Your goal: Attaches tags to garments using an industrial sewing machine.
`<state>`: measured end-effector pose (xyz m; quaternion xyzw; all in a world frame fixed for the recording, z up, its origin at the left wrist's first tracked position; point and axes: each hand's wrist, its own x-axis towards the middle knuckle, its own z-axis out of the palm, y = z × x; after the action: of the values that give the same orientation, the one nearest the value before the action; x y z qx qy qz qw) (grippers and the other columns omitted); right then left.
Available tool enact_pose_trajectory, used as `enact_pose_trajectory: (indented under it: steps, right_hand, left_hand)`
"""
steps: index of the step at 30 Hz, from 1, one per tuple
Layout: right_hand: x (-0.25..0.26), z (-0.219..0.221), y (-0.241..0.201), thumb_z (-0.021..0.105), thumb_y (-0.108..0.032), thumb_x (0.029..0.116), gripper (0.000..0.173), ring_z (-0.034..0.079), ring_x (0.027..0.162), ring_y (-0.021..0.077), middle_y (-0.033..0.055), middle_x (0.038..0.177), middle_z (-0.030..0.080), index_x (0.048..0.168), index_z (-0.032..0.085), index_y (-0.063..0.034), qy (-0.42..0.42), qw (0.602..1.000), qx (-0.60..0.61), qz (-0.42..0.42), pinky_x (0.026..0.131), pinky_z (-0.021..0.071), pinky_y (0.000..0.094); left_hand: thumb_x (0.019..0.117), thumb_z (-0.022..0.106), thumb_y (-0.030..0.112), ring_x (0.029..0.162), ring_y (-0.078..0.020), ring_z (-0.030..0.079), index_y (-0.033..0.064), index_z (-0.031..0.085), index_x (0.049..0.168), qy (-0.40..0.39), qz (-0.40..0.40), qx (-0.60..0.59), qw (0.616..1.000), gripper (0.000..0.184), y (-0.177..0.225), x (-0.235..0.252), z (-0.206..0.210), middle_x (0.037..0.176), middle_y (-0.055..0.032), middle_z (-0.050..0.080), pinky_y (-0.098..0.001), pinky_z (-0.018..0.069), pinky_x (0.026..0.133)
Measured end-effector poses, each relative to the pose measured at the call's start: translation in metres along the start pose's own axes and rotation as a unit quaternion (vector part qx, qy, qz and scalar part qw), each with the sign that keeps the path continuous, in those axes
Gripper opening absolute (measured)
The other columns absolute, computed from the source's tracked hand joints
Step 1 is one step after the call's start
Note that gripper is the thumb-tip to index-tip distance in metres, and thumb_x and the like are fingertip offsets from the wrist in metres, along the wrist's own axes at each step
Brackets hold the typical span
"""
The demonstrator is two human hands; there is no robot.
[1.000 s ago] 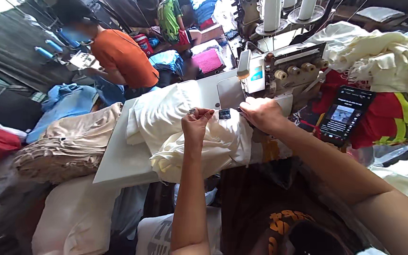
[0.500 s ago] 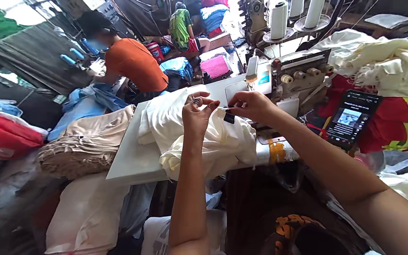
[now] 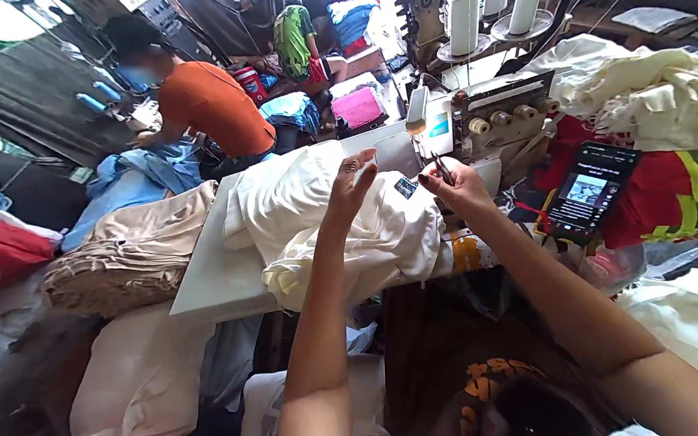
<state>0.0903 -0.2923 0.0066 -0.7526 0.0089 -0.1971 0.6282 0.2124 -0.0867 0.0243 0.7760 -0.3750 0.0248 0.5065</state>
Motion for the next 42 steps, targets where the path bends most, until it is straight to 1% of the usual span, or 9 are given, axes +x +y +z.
enact_pose_trajectory:
  steps: [4, 8, 12, 15, 19, 23, 28, 35, 42]
  right_hand:
    - [-0.005, 0.002, 0.022, 0.068, -0.016, 0.096, 0.021, 0.065, 0.09, 0.0117, 0.0049, 0.102, 0.071, 0.116, 0.072, -0.0099, 0.061, 0.997, -0.049, -0.025, 0.082, 0.0548, 0.0359]
    - [-0.016, 0.007, 0.033, 0.073, -0.003, 0.0901, 0.056, 0.066, 0.113, 0.0213, 0.0144, 0.132, 0.065, 0.143, 0.055, -0.0044, -0.034, 0.998, -0.037, -0.037, 0.097, 0.0558, 0.0433]
    - [-0.05, -0.027, 0.005, 0.07, -0.009, 0.0934, 0.011, 0.049, 0.053, -0.0019, -0.0043, 0.069, 0.058, 0.101, 0.066, -0.0022, -0.174, 0.977, 0.111, 0.051, 0.05, 0.0425, 0.0164]
    - [-0.082, -0.095, -0.037, 0.068, -0.008, 0.0925, 0.01, 0.056, 0.072, -0.009, -0.0041, 0.079, 0.065, 0.095, 0.069, 0.002, -0.284, 0.936, 0.093, -0.188, 0.067, 0.0471, 0.008]
    - [-0.117, -0.153, -0.089, 0.062, -0.027, 0.1024, 0.026, 0.063, 0.072, -0.0014, -0.0046, 0.076, 0.068, 0.087, 0.071, -0.0079, -0.285, 0.889, 0.046, -0.356, 0.066, 0.05, 0.0157]
    - [-0.097, -0.142, -0.07, 0.065, -0.011, 0.0967, 0.013, 0.062, 0.075, -0.0053, -0.0023, 0.08, 0.068, 0.091, 0.072, -0.0019, -0.276, 0.925, -0.041, -0.257, 0.069, 0.0516, 0.0108]
    - [-0.046, -0.092, 0.02, 0.065, -0.01, 0.0971, 0.009, 0.051, 0.062, -0.0048, -0.0036, 0.077, 0.063, 0.098, 0.071, -0.0024, -0.147, 0.986, -0.049, -0.053, 0.058, 0.0441, 0.0145]
    - [-0.004, -0.056, 0.045, 0.061, -0.015, 0.1, 0.017, 0.063, 0.079, 0.0216, 0.0109, 0.085, 0.066, 0.097, 0.071, -0.0011, -0.098, 0.984, -0.15, -0.018, 0.075, 0.0509, 0.0476]
    - [0.002, -0.054, 0.048, 0.06, -0.016, 0.1008, 0.017, 0.063, 0.08, 0.021, 0.0096, 0.085, 0.066, 0.096, 0.07, -0.003, -0.108, 0.98, -0.167, 0.001, 0.075, 0.0504, 0.0476]
  left_hand:
    - [0.0947, 0.071, 0.034, 0.134, -0.0387, 0.051, 0.006, 0.069, 0.128, -0.037, -0.043, 0.168, 0.984, 0.043, -0.043, 0.016, 0.033, 0.141, -0.0197, 0.058, -0.0633, 0.038, 0.111]
    - [0.0928, 0.071, 0.014, 0.106, -0.032, 0.066, -0.0048, 0.067, 0.1, -0.029, 0.014, 0.132, 0.991, 0.02, -0.012, 0.007, 0.034, 0.11, -0.021, 0.068, -0.0507, 0.0533, 0.094]
    - [0.0918, 0.071, 0.016, 0.076, -0.0096, 0.061, 0.0015, 0.061, 0.099, -0.019, 0.068, 0.107, 0.992, 0.019, 0.092, -0.036, 0.012, 0.09, -0.0053, 0.064, -0.0296, 0.0525, 0.066]
    - [0.0976, 0.071, 0.029, 0.081, 0.006, 0.065, 0.0201, 0.065, 0.109, -0.104, 0.152, 0.006, 0.983, 0.016, 0.157, -0.09, 0.003, 0.092, 0.0121, 0.069, -0.0127, 0.055, 0.073]
    - [0.1013, 0.066, 0.024, 0.077, -0.0149, 0.068, 0.0064, 0.071, 0.121, -0.238, 0.209, 0.005, 0.948, 0.026, 0.213, -0.133, 0.03, 0.086, -0.0081, 0.074, -0.03, 0.0517, 0.087]
    - [0.0999, 0.067, 0.032, 0.082, 0.0045, 0.067, 0.0096, 0.075, 0.106, -0.141, 0.109, 0.005, 0.984, 0.025, 0.154, -0.107, 0.047, 0.092, 0.0053, 0.075, -0.0143, 0.0558, 0.077]
    - [0.0931, 0.072, 0.008, 0.073, 0.0003, 0.065, 0.0032, 0.074, 0.098, -0.013, -0.082, 0.021, 0.996, 0.007, 0.069, -0.075, 0.054, 0.087, 0.0016, 0.073, -0.0206, 0.0569, 0.069]
    - [0.0972, 0.068, 0.012, 0.084, -0.0051, 0.068, 0.0044, 0.075, 0.102, 0.061, -0.075, 0.08, 0.992, 0.011, 0.011, -0.053, 0.058, 0.095, -0.0043, 0.074, -0.0278, 0.0565, 0.082]
    - [0.0986, 0.067, 0.011, 0.076, 0.0008, 0.064, 0.0056, 0.074, 0.102, 0.063, -0.09, 0.053, 0.993, 0.009, 0.009, -0.057, 0.056, 0.089, 0.0008, 0.072, -0.0202, 0.0539, 0.074]
